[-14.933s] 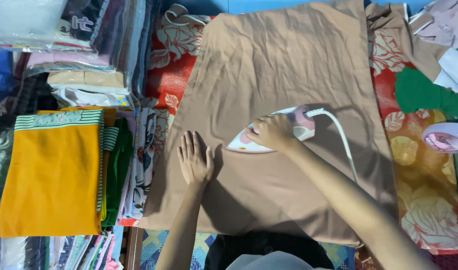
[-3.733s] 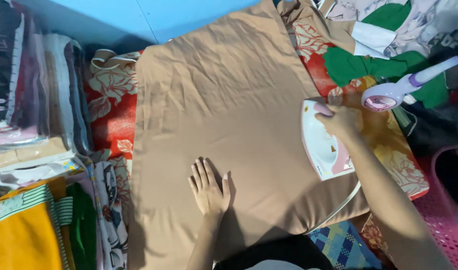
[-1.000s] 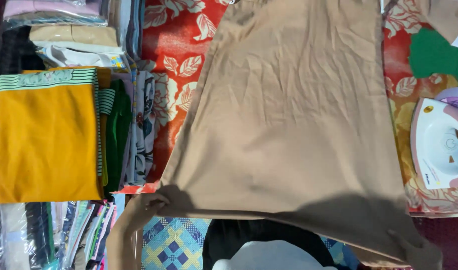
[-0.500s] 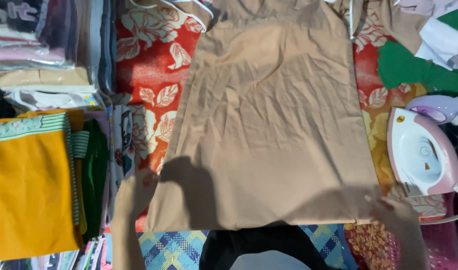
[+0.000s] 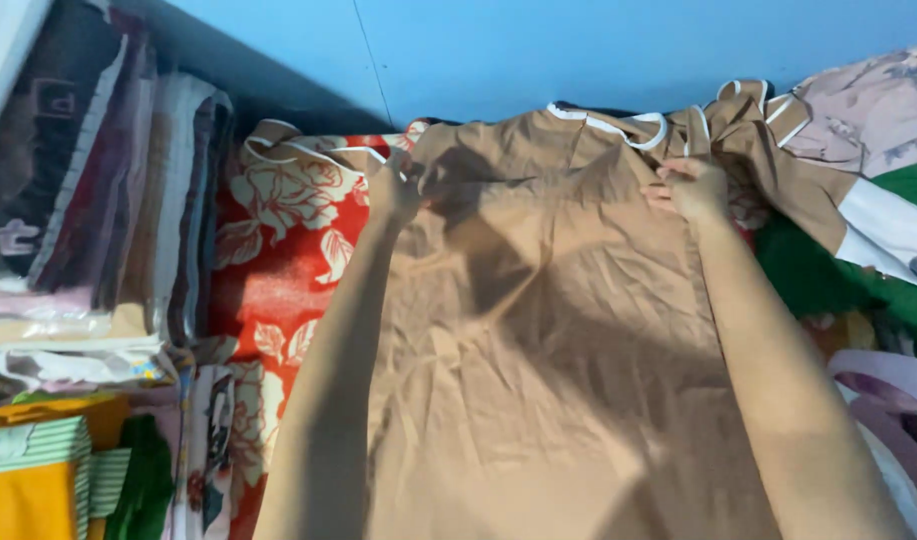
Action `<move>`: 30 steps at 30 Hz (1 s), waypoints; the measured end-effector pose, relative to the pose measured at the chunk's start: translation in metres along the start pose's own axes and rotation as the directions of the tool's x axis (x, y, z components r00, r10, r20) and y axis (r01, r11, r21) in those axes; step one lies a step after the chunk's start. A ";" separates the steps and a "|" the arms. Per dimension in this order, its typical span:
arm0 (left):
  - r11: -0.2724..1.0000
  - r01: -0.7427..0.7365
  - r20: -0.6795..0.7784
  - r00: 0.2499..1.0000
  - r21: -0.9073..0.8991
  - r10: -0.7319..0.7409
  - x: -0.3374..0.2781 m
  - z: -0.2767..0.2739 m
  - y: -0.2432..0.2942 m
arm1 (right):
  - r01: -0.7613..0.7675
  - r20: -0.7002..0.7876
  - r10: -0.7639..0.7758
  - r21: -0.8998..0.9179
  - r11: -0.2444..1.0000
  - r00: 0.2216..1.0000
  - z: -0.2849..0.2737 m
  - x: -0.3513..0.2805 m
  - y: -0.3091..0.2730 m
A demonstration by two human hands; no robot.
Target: The person irons a beige dress laid out on a floral-patterned surface. They spray the dress with water from a spray bottle and then use an electric iron to smooth the fabric, moving the iron back and forth across the garment.
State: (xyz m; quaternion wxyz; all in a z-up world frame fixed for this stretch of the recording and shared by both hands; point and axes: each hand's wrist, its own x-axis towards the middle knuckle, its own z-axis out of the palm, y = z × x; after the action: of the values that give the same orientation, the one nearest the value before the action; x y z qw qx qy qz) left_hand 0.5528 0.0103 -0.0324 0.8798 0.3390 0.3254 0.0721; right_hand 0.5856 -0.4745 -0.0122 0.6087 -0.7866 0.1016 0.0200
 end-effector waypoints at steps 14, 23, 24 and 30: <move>-0.219 -0.315 0.356 0.917 0.923 0.181 0.040 -0.009 0.041 | -0.491 -0.058 0.491 -0.223 0.842 0.869 -0.013 0.138 0.031; -0.352 -0.423 0.545 0.549 0.835 0.633 -0.007 -0.012 0.026 | 0.049 -0.173 -0.062 -0.076 0.996 0.983 0.018 0.100 0.021; -0.358 -0.443 0.566 0.562 0.822 0.603 -0.011 -0.020 0.020 | 0.330 -0.153 -0.390 -0.313 0.891 0.908 0.029 0.076 0.019; -0.262 -0.740 0.762 0.488 0.620 0.426 -0.181 -0.003 0.033 | 0.593 0.106 -0.608 -0.405 0.696 0.787 -0.005 -0.064 -0.036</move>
State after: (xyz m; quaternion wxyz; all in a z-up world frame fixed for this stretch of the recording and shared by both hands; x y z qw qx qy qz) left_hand 0.4126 -0.0259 0.0817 0.3167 0.9199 -0.0381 0.2282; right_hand 0.5294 -0.4625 0.0329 0.3972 -0.8878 -0.1562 -0.1723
